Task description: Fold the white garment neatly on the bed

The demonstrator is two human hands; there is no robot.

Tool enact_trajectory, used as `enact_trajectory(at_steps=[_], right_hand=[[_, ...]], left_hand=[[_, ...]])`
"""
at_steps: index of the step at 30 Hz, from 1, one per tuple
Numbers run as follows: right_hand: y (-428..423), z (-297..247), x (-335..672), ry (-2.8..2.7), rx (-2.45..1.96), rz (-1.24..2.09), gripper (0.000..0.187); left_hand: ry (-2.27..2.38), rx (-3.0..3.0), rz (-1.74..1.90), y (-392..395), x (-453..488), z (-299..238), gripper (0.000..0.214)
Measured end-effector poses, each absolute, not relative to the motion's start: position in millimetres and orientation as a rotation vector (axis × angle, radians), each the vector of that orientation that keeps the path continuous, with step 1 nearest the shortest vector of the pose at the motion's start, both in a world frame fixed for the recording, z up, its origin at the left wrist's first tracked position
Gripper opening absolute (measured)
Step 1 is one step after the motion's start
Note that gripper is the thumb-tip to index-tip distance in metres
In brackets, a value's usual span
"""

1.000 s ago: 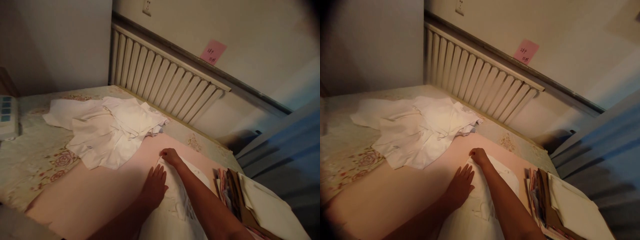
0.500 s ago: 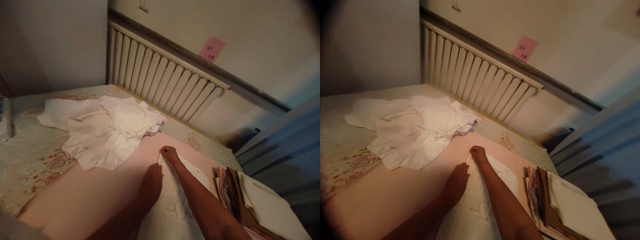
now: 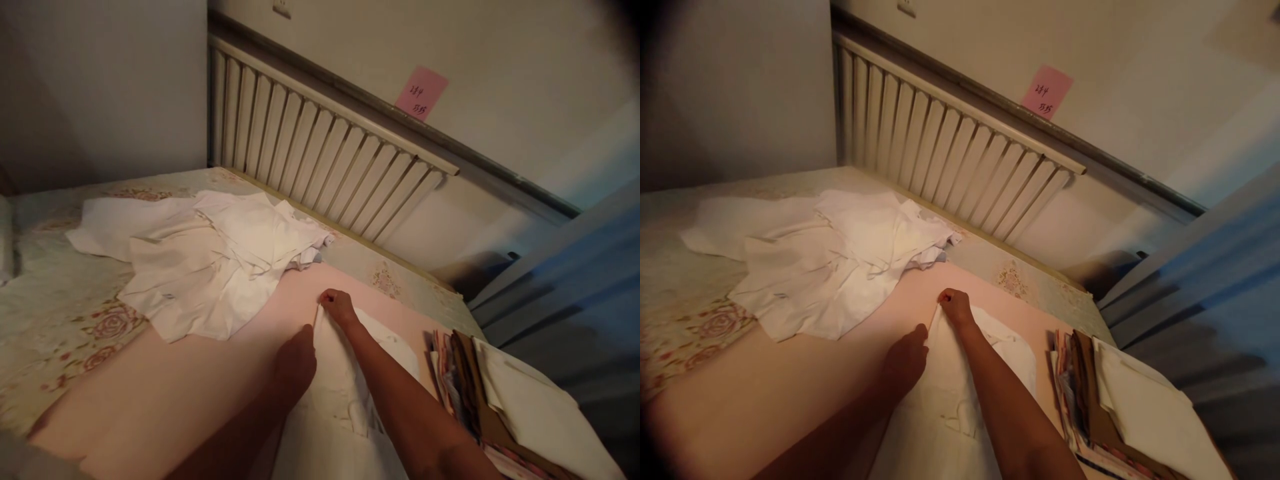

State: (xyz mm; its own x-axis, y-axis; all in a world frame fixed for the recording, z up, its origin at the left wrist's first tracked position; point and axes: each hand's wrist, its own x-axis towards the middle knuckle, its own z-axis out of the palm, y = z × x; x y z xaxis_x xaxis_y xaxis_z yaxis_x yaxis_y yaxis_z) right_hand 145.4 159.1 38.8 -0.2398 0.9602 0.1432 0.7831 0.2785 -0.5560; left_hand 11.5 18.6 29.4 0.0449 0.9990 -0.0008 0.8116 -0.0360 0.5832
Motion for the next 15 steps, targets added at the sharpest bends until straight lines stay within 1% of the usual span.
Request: enact_trajectory(at_steps=[5,10,12,15], right_hand=[[155,52,146,-2.098,-1.536,0.389,0.02],[112,73,152,-2.063,-1.47,0.203,0.028],[87,68,154,-2.133,-1.347,0.146,0.032],[58,45,156,-2.264,-1.23,0.087,0.035]], left_hand=[[1.878,1.954,0.528,16,12,38,0.018],[1.916,2.234,0.653,17,18,33,0.026],[1.873,2.319,0.744,18,22,24,0.034],[1.773,2.38,0.8,17,29,10,0.044]])
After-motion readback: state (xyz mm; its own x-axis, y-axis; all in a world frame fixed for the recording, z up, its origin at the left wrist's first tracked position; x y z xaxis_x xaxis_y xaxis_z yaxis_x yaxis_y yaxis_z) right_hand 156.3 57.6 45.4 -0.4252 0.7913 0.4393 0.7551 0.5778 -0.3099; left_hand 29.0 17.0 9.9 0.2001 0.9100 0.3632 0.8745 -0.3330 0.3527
